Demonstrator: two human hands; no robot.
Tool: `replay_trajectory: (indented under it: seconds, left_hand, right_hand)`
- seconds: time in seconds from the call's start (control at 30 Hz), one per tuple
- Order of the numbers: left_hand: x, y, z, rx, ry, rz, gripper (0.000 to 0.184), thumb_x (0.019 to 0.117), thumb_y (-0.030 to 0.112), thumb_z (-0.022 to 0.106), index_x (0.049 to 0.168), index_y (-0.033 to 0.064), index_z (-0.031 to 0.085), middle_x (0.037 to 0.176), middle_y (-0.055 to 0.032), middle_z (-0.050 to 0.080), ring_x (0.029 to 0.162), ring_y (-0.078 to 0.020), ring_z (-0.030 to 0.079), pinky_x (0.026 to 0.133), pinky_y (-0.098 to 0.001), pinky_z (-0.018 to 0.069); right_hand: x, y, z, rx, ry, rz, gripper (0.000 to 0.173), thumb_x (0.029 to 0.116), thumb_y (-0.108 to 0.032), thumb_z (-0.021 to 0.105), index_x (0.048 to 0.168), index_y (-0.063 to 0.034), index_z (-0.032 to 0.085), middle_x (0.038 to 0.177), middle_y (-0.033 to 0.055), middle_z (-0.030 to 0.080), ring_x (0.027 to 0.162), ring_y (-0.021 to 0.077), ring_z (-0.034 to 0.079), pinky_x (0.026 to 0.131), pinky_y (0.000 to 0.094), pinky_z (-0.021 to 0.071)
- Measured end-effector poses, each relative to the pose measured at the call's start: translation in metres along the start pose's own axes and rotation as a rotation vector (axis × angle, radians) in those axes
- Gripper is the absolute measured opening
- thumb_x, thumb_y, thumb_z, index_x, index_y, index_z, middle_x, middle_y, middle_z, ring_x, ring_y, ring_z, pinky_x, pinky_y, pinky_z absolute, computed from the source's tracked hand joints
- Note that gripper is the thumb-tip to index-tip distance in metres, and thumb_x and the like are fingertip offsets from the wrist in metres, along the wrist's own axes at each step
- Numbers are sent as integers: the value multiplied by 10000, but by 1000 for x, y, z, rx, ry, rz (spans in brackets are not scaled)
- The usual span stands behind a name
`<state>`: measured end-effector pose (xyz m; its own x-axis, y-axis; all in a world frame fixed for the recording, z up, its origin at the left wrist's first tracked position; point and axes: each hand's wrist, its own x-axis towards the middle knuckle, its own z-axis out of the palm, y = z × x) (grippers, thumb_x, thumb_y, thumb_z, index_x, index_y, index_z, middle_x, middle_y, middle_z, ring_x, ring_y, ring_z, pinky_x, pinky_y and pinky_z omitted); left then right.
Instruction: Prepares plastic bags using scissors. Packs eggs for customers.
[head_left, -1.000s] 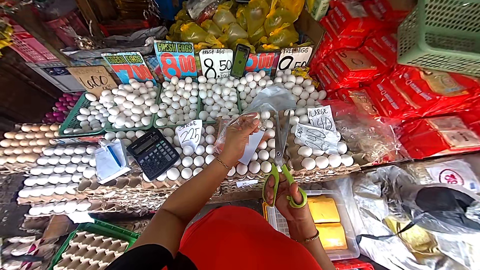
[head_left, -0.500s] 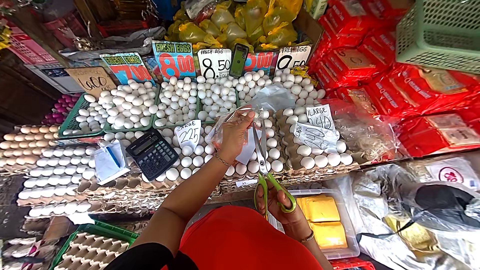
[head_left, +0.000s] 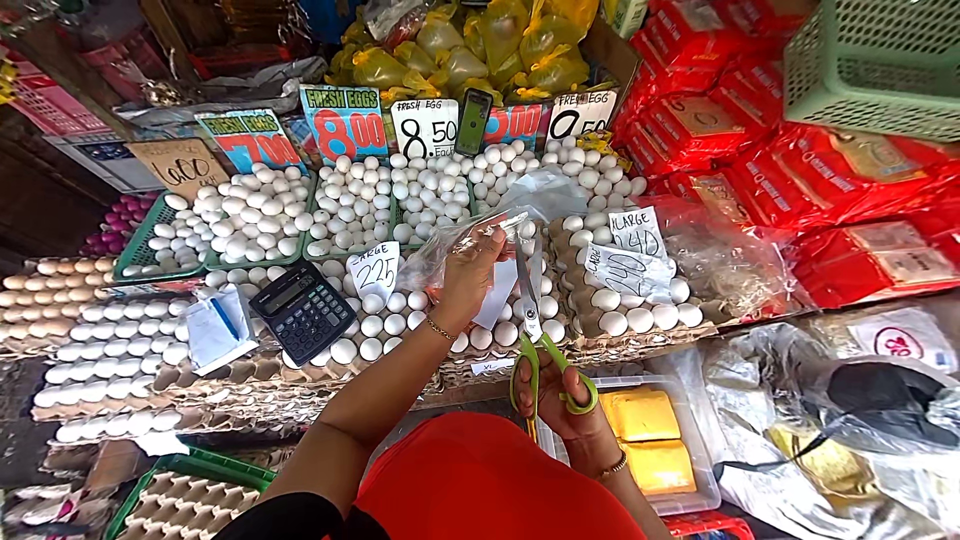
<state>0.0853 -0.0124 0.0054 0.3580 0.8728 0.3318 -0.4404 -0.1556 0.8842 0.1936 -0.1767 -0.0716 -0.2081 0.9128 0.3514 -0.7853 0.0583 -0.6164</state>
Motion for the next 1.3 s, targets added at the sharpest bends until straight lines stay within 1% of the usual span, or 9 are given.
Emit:
replay_trajectory:
  seconds: [0.23, 0.53, 0.77, 0.9, 0.97, 1.03, 1.07, 1.2, 1.3]
  left_hand:
    - [-6, -5, -11, 27, -101, -36, 443, 989, 48, 637, 1423, 108, 570, 1160, -23, 714, 886, -77, 681, 806, -239, 576]
    - [-5, 2, -21, -45, -269, -138, 625, 949, 9, 651, 1525, 144, 446, 1014, -39, 716, 850, -122, 702, 813, -296, 606]
    - [-14, -4, -20, -68, -274, -170, 702, 932, -8, 674, 1556, 208, 434, 1191, -42, 700, 913, -122, 700, 844, -282, 594]
    - [-17, -6, -23, -84, -289, -210, 753, 924, -32, 670, 1578, 215, 389, 1012, -18, 717, 863, -120, 697, 881, -319, 590]
    - [-21, -6, -23, -68, -273, -241, 667, 911, -40, 676, 1511, 165, 469, 1005, -25, 721, 873, -126, 701, 890, -325, 591]
    - [-26, -6, -21, -30, -227, -284, 392, 880, -59, 698, 1244, 60, 616, 949, -35, 738, 883, -138, 715, 891, -336, 592]
    - [-27, -6, -21, -15, -237, -295, 347, 882, -64, 697, 1208, 30, 626, 935, -38, 744, 889, -136, 721, 903, -331, 590]
    - [-32, -8, -20, -15, -312, -317, 660, 898, -27, 690, 1504, 66, 447, 984, -31, 748, 906, -128, 729, 923, -315, 591]
    - [-33, -8, -17, -9, -329, -317, 658, 886, -17, 707, 1484, 40, 438, 1022, -37, 746, 914, -129, 732, 914, -310, 596]
  right_hand:
    - [0, -3, -2, -9, 24, -25, 518, 932, -563, 655, 1153, -96, 700, 922, 33, 736, 786, 111, 714, 711, 250, 592]
    - [0, -4, 0, -12, 29, -47, 516, 941, -551, 651, 1160, -86, 699, 923, 45, 737, 788, 116, 715, 710, 252, 592]
    - [1, -2, 0, -57, 61, -55, 522, 943, -567, 634, 1142, -89, 698, 895, 28, 726, 759, 102, 701, 693, 241, 583]
    - [2, 1, 0, -46, 87, -76, 458, 962, -504, 645, 1126, -79, 694, 869, 25, 717, 740, 91, 693, 686, 226, 579]
    - [2, 2, 1, -51, 107, -91, 428, 967, -474, 652, 1115, -75, 690, 854, 19, 710, 729, 84, 687, 681, 219, 576]
    - [3, 0, 1, -62, 121, -103, 401, 965, -456, 663, 1099, -80, 694, 834, 6, 712, 718, 75, 688, 674, 216, 578]
    - [3, -1, 0, -69, 123, -111, 387, 967, -444, 667, 1095, -80, 695, 827, 2, 712, 714, 70, 687, 668, 213, 576]
    - [2, -6, 2, -86, 146, -126, 351, 953, -412, 696, 1064, -79, 707, 788, -8, 717, 684, 59, 689, 651, 202, 576]
    - [-1, -6, 3, -82, 151, -131, 347, 948, -407, 705, 1056, -77, 711, 777, -10, 717, 674, 59, 690, 642, 201, 576]
